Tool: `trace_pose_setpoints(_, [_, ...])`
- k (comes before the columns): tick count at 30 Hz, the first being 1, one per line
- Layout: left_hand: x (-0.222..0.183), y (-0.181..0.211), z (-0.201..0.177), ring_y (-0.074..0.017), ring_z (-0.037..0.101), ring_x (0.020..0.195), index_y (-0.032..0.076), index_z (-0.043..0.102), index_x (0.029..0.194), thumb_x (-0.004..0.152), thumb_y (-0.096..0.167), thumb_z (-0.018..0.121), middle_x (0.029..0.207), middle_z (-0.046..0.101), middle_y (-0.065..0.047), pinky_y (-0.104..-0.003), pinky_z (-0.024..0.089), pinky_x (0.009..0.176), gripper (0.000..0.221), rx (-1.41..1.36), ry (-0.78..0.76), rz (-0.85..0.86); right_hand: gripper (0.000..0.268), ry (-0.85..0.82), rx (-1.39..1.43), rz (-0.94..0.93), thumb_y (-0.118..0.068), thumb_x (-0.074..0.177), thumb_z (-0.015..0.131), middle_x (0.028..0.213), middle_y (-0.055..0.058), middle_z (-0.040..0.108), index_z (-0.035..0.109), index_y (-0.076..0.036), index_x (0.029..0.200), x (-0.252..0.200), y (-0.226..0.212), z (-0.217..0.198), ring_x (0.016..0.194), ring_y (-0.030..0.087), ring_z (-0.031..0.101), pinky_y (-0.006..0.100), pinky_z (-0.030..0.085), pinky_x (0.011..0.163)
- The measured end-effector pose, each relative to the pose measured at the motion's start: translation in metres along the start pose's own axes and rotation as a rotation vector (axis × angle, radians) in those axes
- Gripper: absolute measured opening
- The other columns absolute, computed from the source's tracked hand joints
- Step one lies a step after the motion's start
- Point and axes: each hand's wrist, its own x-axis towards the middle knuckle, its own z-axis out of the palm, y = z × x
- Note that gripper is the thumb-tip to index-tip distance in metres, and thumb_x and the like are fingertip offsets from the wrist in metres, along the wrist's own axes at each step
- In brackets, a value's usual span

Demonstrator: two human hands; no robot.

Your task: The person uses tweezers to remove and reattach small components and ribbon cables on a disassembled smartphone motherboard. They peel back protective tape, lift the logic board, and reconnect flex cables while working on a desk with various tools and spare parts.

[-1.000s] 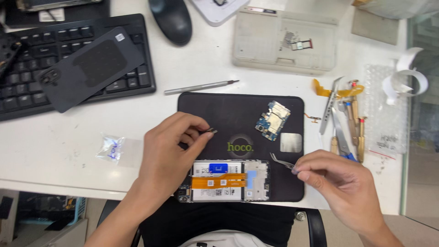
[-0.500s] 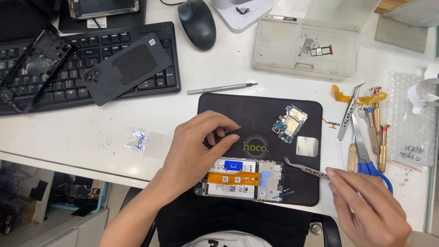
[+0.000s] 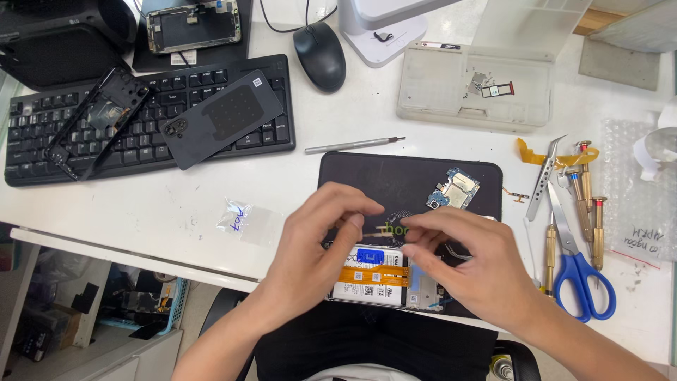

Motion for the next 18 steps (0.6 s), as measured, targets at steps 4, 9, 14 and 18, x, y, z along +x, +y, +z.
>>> trace_pose_setpoints(4, [-0.004,0.000,0.007,-0.0172,0.068,0.095,0.001,0.068,0.116,0.101,-0.003,0.053,0.109,0.064,-0.009,-0.029,0.056,0.080,0.021,-0.018,-0.044,0.127,0.028,-0.129,0.226,0.376,-0.015,0.082,0.078,0.082,0.007,0.082,0.078,0.000,0.106,0.005,0.006,0.005,0.071,0.012,0.077,0.026,0.064,0.068])
trace_pose_setpoints(9, [-0.005,-0.003,0.015,-0.0183,0.068,0.095,0.002,0.066,0.117,0.100,-0.004,0.054,0.112,0.061,-0.010,-0.029,0.057,0.075,0.022,0.043,-0.092,0.174,0.022,-0.170,0.303,0.521,-0.015,0.084,0.076,0.072,0.007,0.079,0.080,0.002,0.097,0.005,0.010,0.009,0.061,0.011,0.071,0.025,0.059,0.059])
trace_pose_setpoints(14, [-0.008,-0.004,0.014,-0.0182,0.067,0.096,0.001,0.065,0.118,0.100,-0.001,0.059,0.115,0.059,-0.010,-0.028,0.058,0.076,0.019,0.066,-0.090,0.178,0.019,-0.170,0.226,0.567,-0.015,0.085,0.074,0.065,0.008,0.075,0.081,0.002,0.091,0.005,0.017,0.007,0.056,0.011,0.068,0.024,0.056,0.054])
trace_pose_setpoints(18, [-0.008,-0.002,0.006,-0.0156,0.068,0.092,0.002,0.068,0.117,0.098,0.001,0.061,0.112,0.063,-0.008,-0.027,0.058,0.074,0.020,0.076,-0.050,0.135,0.017,-0.152,0.377,0.488,-0.012,0.087,0.074,0.068,0.007,0.075,0.079,0.003,0.093,0.002,0.022,0.002,0.058,0.011,0.068,0.025,0.057,0.054])
